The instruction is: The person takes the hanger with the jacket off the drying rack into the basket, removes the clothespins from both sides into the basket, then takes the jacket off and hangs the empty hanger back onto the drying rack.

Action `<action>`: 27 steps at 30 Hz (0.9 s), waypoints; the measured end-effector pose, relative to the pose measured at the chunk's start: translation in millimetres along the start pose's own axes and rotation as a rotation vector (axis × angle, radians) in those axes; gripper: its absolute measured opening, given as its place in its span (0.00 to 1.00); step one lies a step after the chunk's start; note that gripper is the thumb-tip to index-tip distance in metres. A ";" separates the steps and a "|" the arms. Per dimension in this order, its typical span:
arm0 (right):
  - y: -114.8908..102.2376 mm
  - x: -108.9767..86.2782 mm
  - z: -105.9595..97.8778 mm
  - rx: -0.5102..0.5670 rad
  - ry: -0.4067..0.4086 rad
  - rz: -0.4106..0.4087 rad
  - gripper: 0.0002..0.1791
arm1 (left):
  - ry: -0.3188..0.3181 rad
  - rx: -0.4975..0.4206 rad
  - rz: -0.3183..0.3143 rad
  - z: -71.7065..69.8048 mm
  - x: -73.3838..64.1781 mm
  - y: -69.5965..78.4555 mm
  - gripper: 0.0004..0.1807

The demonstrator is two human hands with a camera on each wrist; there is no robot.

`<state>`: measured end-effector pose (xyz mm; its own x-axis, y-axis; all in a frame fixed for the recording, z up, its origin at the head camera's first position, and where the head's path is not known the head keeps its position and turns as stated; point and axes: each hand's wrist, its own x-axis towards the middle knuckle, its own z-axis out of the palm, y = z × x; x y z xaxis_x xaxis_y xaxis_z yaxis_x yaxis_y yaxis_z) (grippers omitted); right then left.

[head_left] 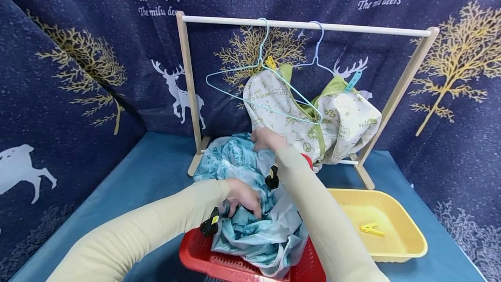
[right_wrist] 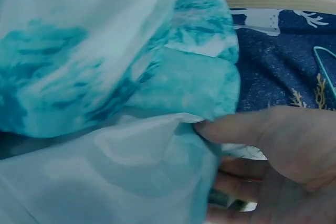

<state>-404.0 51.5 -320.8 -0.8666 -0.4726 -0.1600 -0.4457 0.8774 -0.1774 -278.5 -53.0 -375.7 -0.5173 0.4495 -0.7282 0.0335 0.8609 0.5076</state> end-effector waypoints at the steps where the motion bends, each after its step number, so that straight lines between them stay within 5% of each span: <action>1: 0.5 0.5 1.5 0.000 0.031 -0.003 0.16 | 0.000 0.002 0.000 0.1 0.0 -0.1 0.17; 8: -4.0 -0.4 2.1 -0.046 0.123 0.015 0.18 | 0.001 0.001 0.006 0.7 -0.8 0.4 0.19; 27: -5.1 -26.1 -25.9 -0.111 0.000 -0.206 0.24 | -0.011 0.005 -0.016 0.2 -0.4 1.0 0.26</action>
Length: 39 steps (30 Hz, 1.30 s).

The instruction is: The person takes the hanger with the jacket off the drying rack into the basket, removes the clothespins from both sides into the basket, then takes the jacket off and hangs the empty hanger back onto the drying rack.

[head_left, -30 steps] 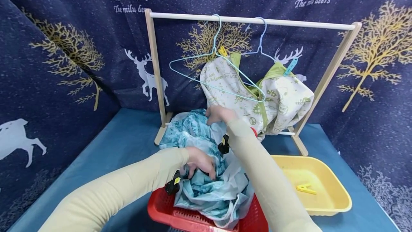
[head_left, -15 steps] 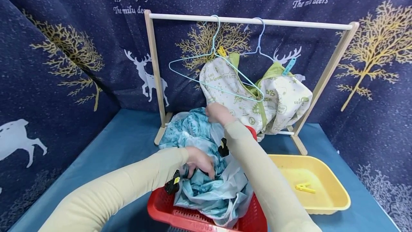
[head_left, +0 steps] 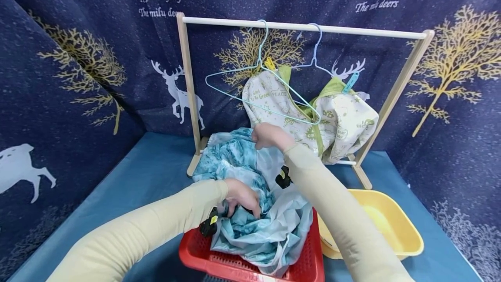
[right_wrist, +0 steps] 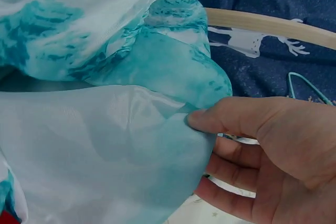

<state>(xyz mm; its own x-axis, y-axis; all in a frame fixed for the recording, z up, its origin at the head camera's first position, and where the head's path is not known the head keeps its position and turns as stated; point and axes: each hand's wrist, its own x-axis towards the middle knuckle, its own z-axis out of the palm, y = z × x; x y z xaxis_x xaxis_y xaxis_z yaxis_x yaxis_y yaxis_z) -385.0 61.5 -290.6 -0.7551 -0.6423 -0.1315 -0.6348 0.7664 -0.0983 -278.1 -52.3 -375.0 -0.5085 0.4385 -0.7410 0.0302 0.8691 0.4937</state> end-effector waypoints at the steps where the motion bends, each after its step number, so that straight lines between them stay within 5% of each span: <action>1: -0.1 -2.0 -0.8 -0.002 -0.002 -0.007 0.24 | -0.001 0.003 0.001 -0.1 -0.2 -0.2 0.27; 11: 1.7 -21.7 -1.7 0.046 0.001 -0.145 0.25 | -0.012 0.014 0.014 0.3 -1.3 -1.3 0.25; 18: 2.3 -35.7 -0.5 0.175 -0.203 -0.223 0.24 | 0.007 0.002 0.004 2.5 -3.6 -1.1 0.27; 39: -19.4 -75.2 13.3 0.225 -0.634 -0.281 0.20 | -0.004 0.027 -0.017 1.2 -4.1 -3.2 0.31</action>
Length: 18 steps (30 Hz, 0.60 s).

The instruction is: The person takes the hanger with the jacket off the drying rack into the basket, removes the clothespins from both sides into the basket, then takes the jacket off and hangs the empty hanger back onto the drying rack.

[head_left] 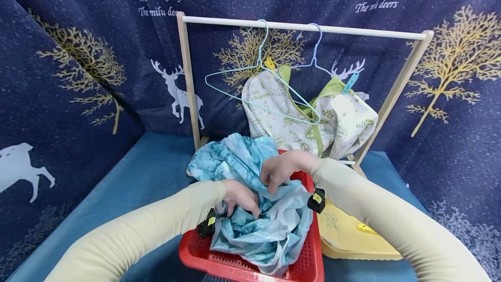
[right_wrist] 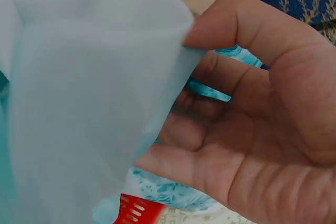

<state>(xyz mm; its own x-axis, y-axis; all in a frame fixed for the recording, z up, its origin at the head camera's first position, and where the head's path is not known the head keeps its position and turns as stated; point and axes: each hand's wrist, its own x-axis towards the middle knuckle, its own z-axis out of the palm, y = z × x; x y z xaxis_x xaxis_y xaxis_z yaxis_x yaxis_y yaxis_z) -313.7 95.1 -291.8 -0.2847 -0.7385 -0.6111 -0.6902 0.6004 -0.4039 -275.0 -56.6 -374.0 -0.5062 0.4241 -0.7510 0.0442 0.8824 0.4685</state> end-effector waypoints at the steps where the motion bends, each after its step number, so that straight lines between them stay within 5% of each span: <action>1: -1.3 -0.1 0.9 -0.004 -0.008 0.007 0.20 | -0.003 0.003 -0.002 0.1 0.0 -0.3 0.31; 18: 0.8 17.8 35.9 0.284 -0.161 0.215 0.21 | -0.007 0.084 0.006 6.8 -16.6 -5.5 0.29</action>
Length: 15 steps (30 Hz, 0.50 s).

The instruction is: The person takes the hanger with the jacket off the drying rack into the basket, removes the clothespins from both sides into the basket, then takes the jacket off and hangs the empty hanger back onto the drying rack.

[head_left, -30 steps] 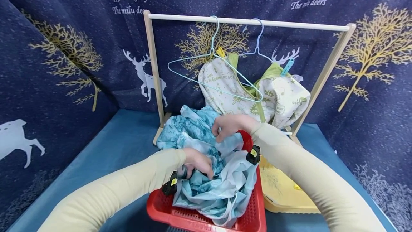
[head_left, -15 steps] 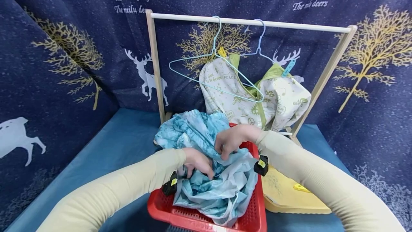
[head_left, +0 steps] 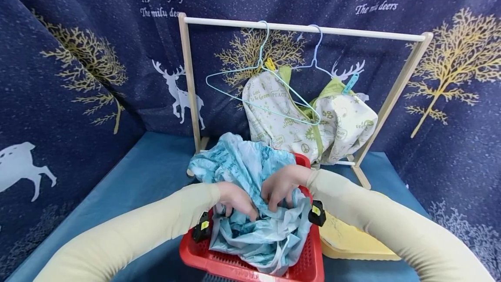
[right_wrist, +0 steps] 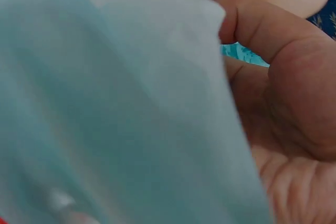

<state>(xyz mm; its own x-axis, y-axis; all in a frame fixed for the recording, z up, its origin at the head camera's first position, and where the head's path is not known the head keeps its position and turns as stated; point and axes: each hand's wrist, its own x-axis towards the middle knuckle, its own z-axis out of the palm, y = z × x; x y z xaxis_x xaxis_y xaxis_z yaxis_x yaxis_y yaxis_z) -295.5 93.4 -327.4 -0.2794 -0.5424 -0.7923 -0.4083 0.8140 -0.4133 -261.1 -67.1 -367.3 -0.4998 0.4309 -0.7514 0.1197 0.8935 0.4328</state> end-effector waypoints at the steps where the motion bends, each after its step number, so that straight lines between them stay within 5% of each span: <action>1: -0.8 2.6 1.0 -0.001 -0.015 0.011 0.21 | -0.003 0.013 -0.003 -0.6 -2.0 0.4 0.30; 8: -11.3 21.5 4.2 0.058 -0.100 0.133 0.18 | -0.055 0.043 0.008 -14.1 -20.5 5.2 0.31; 13: -13.2 31.6 4.4 0.122 -0.123 0.201 0.02 | -0.056 0.038 0.027 -26.8 -33.6 7.9 0.26; 15: -13.0 33.9 4.1 0.155 -0.129 0.210 0.06 | -0.054 0.041 0.038 -31.6 -38.5 9.1 0.23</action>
<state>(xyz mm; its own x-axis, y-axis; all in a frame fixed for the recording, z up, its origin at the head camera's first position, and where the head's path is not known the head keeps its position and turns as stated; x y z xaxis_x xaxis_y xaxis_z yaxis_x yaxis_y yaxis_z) -296.1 65.3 -350.7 -0.2265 -0.3353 -0.9145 -0.2129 0.9332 -0.2895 -267.8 -79.5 -318.7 -0.4471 0.4702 -0.7609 0.1735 0.8801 0.4419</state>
